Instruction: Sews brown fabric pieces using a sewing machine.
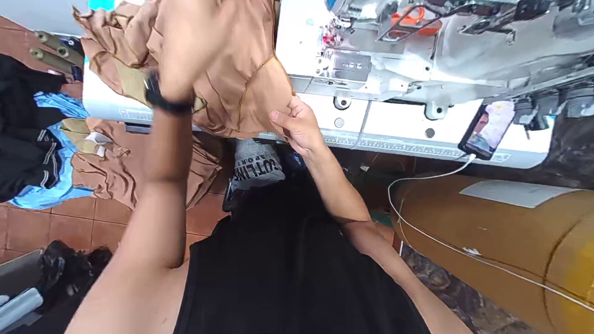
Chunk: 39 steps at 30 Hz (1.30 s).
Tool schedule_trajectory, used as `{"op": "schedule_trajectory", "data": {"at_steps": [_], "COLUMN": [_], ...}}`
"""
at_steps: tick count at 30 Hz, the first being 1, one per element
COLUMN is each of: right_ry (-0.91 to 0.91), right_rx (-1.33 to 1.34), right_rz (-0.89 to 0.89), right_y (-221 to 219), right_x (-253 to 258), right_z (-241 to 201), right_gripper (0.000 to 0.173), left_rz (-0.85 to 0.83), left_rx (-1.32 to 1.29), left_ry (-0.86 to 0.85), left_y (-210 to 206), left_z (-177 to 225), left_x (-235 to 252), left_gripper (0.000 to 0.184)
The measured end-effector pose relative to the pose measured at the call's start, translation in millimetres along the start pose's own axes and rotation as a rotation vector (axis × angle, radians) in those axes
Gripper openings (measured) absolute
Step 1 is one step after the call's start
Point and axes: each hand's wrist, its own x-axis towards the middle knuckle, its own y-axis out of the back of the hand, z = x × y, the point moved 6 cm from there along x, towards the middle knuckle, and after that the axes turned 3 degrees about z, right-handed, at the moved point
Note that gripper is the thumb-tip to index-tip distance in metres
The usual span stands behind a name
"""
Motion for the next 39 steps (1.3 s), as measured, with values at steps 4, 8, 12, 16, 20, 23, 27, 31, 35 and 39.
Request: {"op": "schedule_trajectory", "data": {"at_steps": [4,8,12,16,20,23,27,31,35,39], "right_ry": [0.135,0.348,0.415,0.379,0.463,0.56,0.681,0.689,0.288,-0.03], "right_rx": [-0.149,-0.473,-0.583,-0.667,-1.009,-1.207,-1.37,-1.022,-0.21,0.331], "right_rz": [0.043,0.076,0.114,0.22,0.263,0.313,0.427,0.373,0.261,0.116], "right_y": [8,13,38,63,40,29,36,45,45,32], "right_x": [4,-2,-13,-16,-15,-19,-19,-17,-7,4], "right_z": [5,1,-1,-5,-24,-35,-34,-19,9,21], "right_gripper": [0.042,0.021,0.033,0.028,0.016,0.016,0.021,0.013,0.012,0.016], "left_rz": [-0.067,-0.082,-0.007,0.173,0.27,0.392,0.489,0.469,0.486,0.582], "left_rx": [-0.328,-0.601,-0.693,-0.838,-0.499,0.128,0.251,-0.701,-1.4,-0.331], "left_ry": [0.062,0.336,0.331,0.262,0.132,0.088,0.178,0.389,0.563,0.009], "left_y": [-70,-105,-98,-86,-89,-89,-76,-84,-103,-83], "left_z": [33,30,15,12,35,42,22,6,-4,16], "left_x": [-116,-149,-159,-161,-156,-155,-161,-173,-172,-167], "left_gripper": [0.026,0.008,0.01,0.006,0.03,0.031,0.027,0.025,0.027,0.015]}}
